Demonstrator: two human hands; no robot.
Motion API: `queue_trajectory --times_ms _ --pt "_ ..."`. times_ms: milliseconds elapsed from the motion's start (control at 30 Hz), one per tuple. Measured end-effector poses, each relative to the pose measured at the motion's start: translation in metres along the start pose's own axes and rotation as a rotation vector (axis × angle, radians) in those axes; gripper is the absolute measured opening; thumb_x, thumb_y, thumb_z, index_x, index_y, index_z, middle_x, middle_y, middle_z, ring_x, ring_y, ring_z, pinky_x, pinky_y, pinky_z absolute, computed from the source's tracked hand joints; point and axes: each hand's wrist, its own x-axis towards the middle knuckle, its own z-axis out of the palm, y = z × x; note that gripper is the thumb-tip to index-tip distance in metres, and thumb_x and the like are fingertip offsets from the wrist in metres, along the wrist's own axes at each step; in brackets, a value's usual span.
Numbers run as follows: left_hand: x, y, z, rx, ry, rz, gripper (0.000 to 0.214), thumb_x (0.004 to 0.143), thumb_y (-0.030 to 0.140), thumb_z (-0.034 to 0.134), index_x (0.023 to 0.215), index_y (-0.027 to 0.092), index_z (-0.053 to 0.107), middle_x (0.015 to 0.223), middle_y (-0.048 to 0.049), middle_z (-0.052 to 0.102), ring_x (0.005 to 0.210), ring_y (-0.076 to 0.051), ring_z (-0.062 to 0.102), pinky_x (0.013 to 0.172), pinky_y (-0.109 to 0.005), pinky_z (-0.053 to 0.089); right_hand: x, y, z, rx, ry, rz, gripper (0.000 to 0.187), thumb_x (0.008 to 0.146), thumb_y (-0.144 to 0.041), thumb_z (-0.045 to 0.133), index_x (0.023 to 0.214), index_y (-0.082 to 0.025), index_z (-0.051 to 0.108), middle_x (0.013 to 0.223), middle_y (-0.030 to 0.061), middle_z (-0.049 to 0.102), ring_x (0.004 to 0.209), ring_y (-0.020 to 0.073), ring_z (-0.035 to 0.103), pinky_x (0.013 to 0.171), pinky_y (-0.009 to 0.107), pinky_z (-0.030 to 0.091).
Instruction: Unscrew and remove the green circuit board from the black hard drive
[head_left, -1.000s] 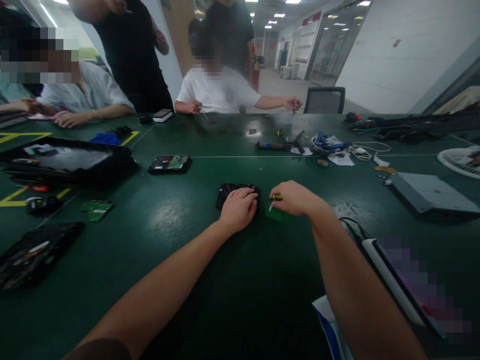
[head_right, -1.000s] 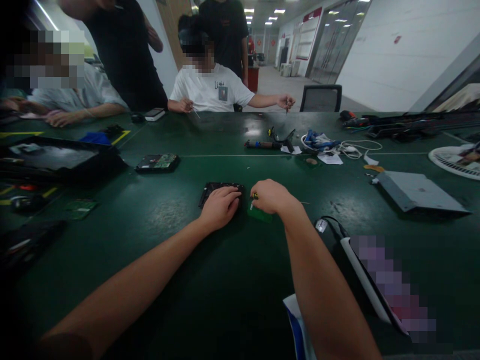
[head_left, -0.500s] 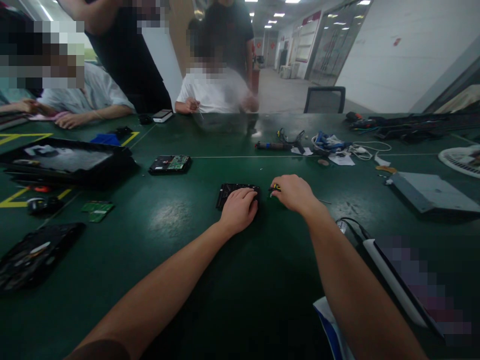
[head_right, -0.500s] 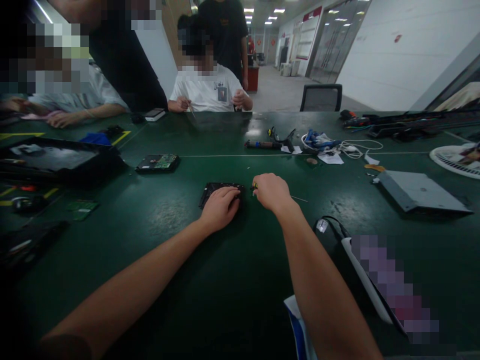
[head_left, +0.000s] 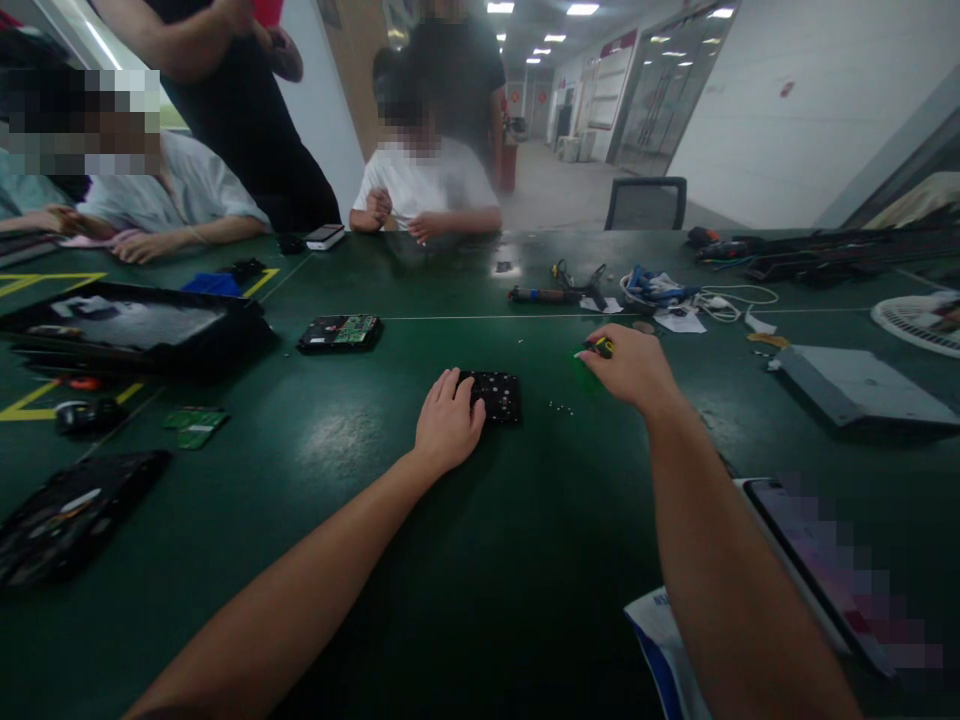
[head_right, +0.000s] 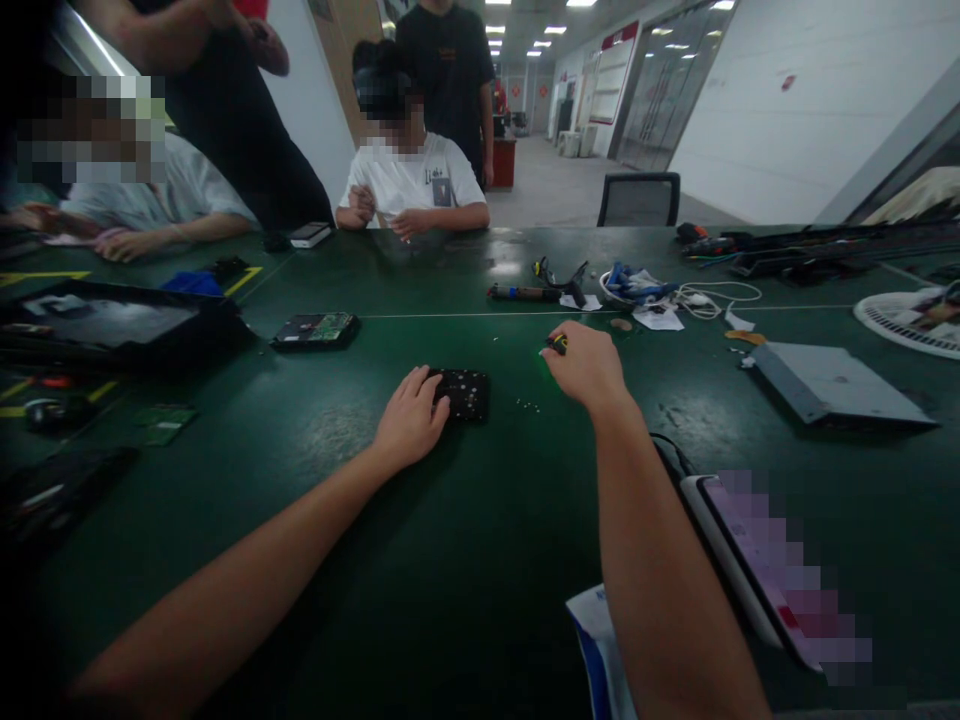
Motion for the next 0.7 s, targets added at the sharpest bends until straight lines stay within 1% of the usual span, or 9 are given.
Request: queue_trajectory --times_ms 100,167,233,300,333,400,533,633,700 --pt "-0.009 0.009 -0.001 -0.036 -0.009 -0.002 0.052 0.103 0.043 0.041 0.145 0.013 0.051 0.161 -0.0163 0.041 0.153 -0.035 0.033 0.126 -0.055 0.03 -0.001 -0.01 0.006 0.13 0.006 0.009 0.023 0.087 -0.031 0.068 0.104 -0.017 0.076 0.108 0.0135 0.076 0.101 0.0298 0.069 0.089 0.042 0.051" --pt "-0.018 0.01 -0.004 -0.09 -0.013 0.031 0.052 0.103 0.043 0.043 0.146 0.014 0.049 0.161 -0.0158 0.041 0.153 -0.035 0.032 0.126 -0.055 0.031 -0.003 -0.02 0.01 0.311 -0.044 0.065 0.025 0.087 -0.032 0.068 0.107 -0.018 0.074 0.099 0.0111 0.075 0.087 0.0247 0.07 0.078 0.037 0.053" --pt "-0.026 0.008 -0.008 -0.163 -0.017 0.064 0.052 0.103 0.041 0.046 0.148 0.015 0.046 0.16 -0.0153 0.042 0.153 -0.034 0.033 0.126 -0.054 0.033 -0.005 -0.029 0.013 0.537 -0.182 0.143 0.028 0.088 -0.034 0.066 0.112 -0.019 0.072 0.082 0.0072 0.072 0.065 0.0183 0.065 0.061 0.031 0.049" --pt "-0.031 0.002 -0.01 -0.236 0.002 0.07 0.049 0.103 0.036 0.047 0.147 0.015 0.045 0.156 -0.0159 0.045 0.15 -0.032 0.038 0.124 -0.052 0.036 -0.008 -0.037 0.015 0.702 -0.363 0.173 0.03 0.089 -0.034 0.066 0.115 -0.019 0.069 0.071 0.0047 0.068 0.057 0.0153 0.059 0.048 0.027 0.039" --pt "-0.033 0.0 -0.011 -0.267 0.021 0.065 0.047 0.102 0.033 0.047 0.146 0.015 0.046 0.154 -0.0163 0.047 0.148 -0.031 0.041 0.123 -0.051 0.038 -0.01 -0.041 0.017 0.74 -0.425 0.186 0.03 0.089 -0.034 0.066 0.115 -0.019 0.068 0.068 0.0039 0.066 0.054 0.0143 0.056 0.045 0.026 0.035" --pt "-0.033 -0.005 -0.012 -0.308 0.07 0.059 0.042 0.102 0.027 0.047 0.142 0.015 0.05 0.148 -0.0166 0.051 0.142 -0.029 0.046 0.121 -0.05 0.041 -0.012 -0.046 0.02 0.759 -0.507 0.206 0.029 0.088 -0.033 0.067 0.113 -0.018 0.067 0.064 0.0038 0.065 0.051 0.0131 0.052 0.042 0.025 0.03" --pt "-0.03 -0.006 -0.012 -0.33 0.116 0.119 0.035 0.101 0.018 0.046 0.134 0.017 0.056 0.138 -0.0147 0.058 0.135 -0.028 0.051 0.117 -0.053 0.045 -0.014 -0.054 0.024 0.746 -0.614 0.203 0.026 0.088 -0.03 0.067 0.11 -0.017 0.067 0.064 0.0034 0.065 0.051 0.0119 0.052 0.042 0.023 0.029" --pt "-0.028 -0.004 -0.012 -0.34 0.134 0.16 0.034 0.1 0.014 0.045 0.131 0.018 0.059 0.134 -0.0138 0.061 0.131 -0.028 0.054 0.114 -0.052 0.048 -0.016 -0.059 0.029 0.731 -0.644 0.176 0.025 0.09 -0.03 0.066 0.111 -0.017 0.068 0.061 0.0003 0.061 0.049 0.0105 0.049 0.042 0.023 0.029" --pt "-0.028 -0.003 -0.011 -0.343 0.153 0.174 0.034 0.099 0.013 0.046 0.13 0.018 0.059 0.132 -0.0136 0.062 0.129 -0.028 0.055 0.113 -0.052 0.049 -0.016 -0.06 0.034 0.685 -0.64 0.145 0.024 0.09 -0.03 0.067 0.11 -0.017 0.068 0.064 0.0007 0.062 0.051 0.0109 0.053 0.043 0.023 0.034"
